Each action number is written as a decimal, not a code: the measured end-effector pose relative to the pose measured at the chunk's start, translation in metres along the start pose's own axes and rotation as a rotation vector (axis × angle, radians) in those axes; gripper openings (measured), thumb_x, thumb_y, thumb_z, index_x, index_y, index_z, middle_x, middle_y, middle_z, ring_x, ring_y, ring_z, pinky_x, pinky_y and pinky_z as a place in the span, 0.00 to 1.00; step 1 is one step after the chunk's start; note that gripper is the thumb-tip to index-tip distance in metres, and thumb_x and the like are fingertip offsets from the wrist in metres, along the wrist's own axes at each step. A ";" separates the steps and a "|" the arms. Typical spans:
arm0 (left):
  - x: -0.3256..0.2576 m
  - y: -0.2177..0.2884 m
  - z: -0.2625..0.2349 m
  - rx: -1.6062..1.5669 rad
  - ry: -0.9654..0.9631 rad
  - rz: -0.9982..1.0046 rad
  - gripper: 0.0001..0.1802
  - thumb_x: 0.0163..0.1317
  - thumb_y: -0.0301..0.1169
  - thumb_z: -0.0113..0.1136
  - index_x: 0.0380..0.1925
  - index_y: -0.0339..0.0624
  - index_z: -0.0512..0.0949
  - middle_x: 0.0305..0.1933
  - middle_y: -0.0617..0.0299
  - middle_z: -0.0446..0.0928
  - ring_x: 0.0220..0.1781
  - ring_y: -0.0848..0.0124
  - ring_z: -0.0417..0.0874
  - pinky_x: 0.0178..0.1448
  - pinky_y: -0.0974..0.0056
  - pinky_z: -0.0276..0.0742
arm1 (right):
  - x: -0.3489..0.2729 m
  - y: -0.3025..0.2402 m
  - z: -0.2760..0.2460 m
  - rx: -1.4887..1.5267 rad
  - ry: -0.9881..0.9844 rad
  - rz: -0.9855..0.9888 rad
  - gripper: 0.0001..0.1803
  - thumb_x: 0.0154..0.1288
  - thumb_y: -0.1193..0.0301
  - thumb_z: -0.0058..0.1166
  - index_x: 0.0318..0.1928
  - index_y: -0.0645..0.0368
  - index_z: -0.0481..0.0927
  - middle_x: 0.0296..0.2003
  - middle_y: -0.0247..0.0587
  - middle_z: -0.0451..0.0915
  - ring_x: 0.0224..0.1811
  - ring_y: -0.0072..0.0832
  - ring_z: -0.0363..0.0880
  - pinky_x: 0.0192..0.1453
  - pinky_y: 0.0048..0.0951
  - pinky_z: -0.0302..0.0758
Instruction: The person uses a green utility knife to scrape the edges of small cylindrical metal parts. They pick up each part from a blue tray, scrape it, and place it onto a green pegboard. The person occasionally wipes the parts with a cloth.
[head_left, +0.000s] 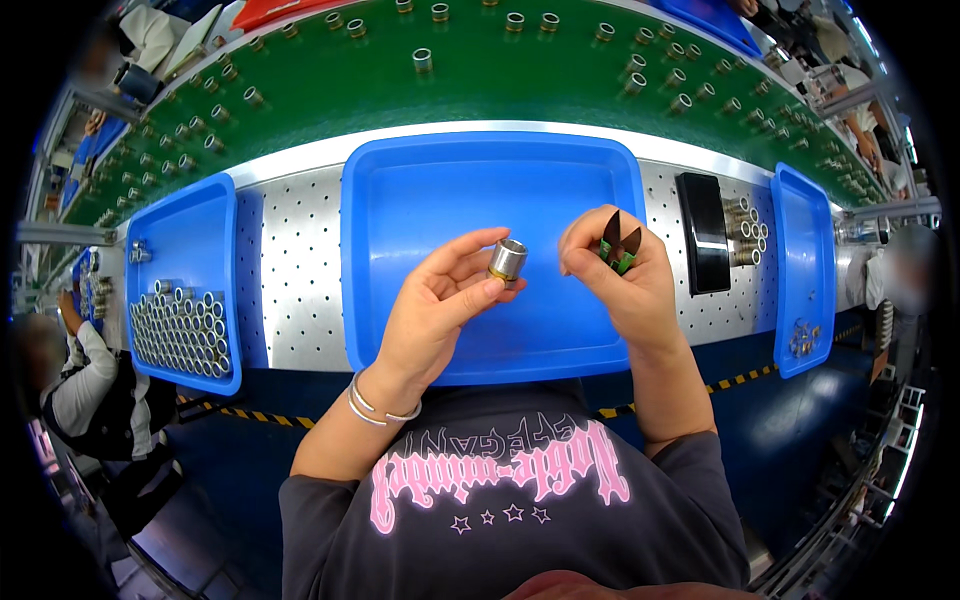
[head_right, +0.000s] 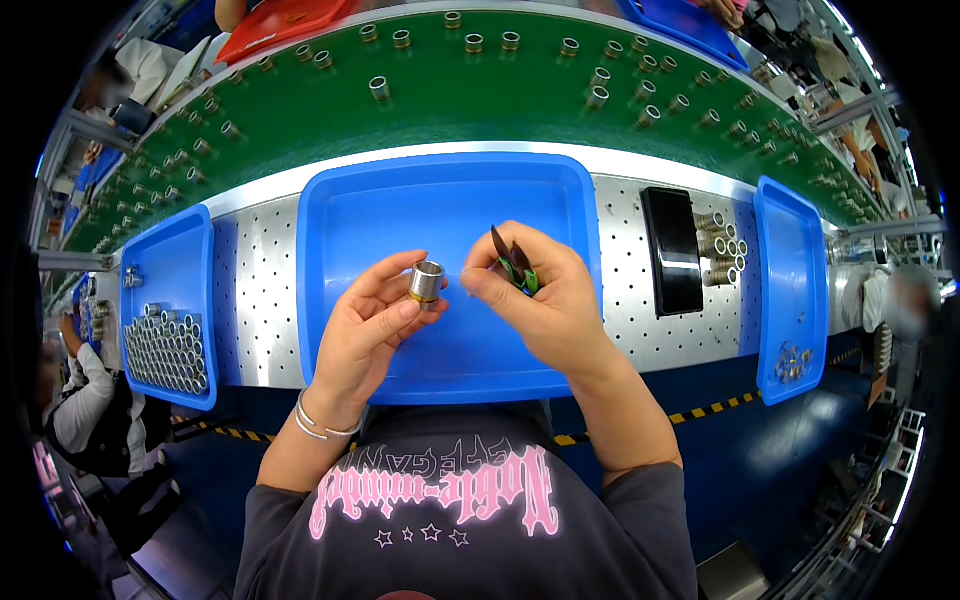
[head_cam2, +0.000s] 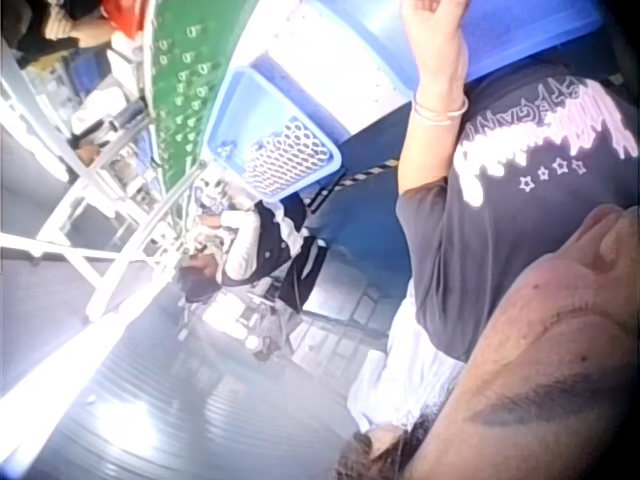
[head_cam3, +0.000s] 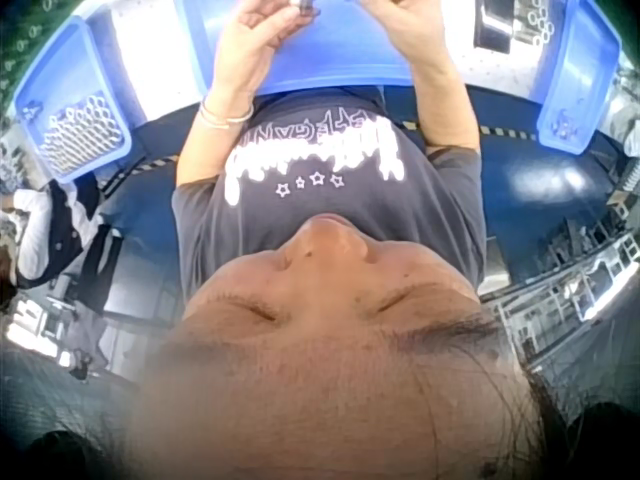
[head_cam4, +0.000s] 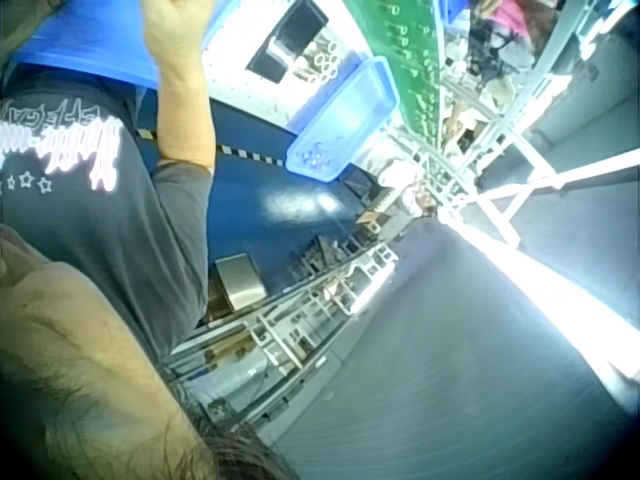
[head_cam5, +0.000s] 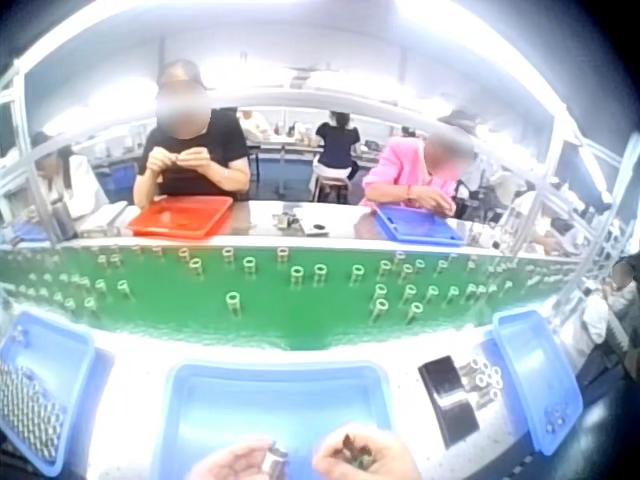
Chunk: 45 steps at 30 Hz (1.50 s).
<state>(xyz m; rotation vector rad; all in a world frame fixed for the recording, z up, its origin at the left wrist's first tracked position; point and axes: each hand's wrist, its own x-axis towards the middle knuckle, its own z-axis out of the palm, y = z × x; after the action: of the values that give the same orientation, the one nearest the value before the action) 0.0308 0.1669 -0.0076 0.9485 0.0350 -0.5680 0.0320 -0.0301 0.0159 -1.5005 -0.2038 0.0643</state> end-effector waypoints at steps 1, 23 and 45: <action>0.000 0.000 0.000 -0.007 -0.005 0.004 0.23 0.59 0.23 0.57 0.56 0.35 0.68 0.50 0.52 0.75 0.49 0.65 0.78 0.55 0.64 0.74 | 0.001 -0.001 0.001 0.027 -0.013 -0.009 0.04 0.60 0.75 0.55 0.31 0.61 0.74 0.25 0.26 0.71 0.25 0.10 0.62 0.28 0.15 0.59; -0.001 0.000 -0.007 0.028 0.017 0.106 0.24 0.60 0.23 0.55 0.57 0.34 0.66 0.48 0.53 0.76 0.48 0.65 0.79 0.55 0.64 0.74 | 0.016 0.000 0.005 0.566 0.154 0.012 0.04 0.68 0.73 0.44 0.35 0.58 0.67 0.34 0.47 0.76 0.12 0.09 0.51 0.18 0.14 0.51; -0.004 -0.004 -0.015 0.037 0.047 0.159 0.24 0.58 0.20 0.56 0.56 0.33 0.67 0.49 0.52 0.76 0.50 0.66 0.79 0.55 0.65 0.74 | 0.012 -0.031 0.030 0.431 -0.082 -0.237 0.07 0.64 0.73 0.51 0.37 0.61 0.67 0.30 0.54 0.78 0.22 0.18 0.68 0.27 0.19 0.64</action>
<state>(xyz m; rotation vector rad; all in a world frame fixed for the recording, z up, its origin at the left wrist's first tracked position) 0.0289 0.1789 -0.0184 0.9913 -0.0086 -0.4007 0.0356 -0.0009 0.0497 -1.0382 -0.4058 -0.0209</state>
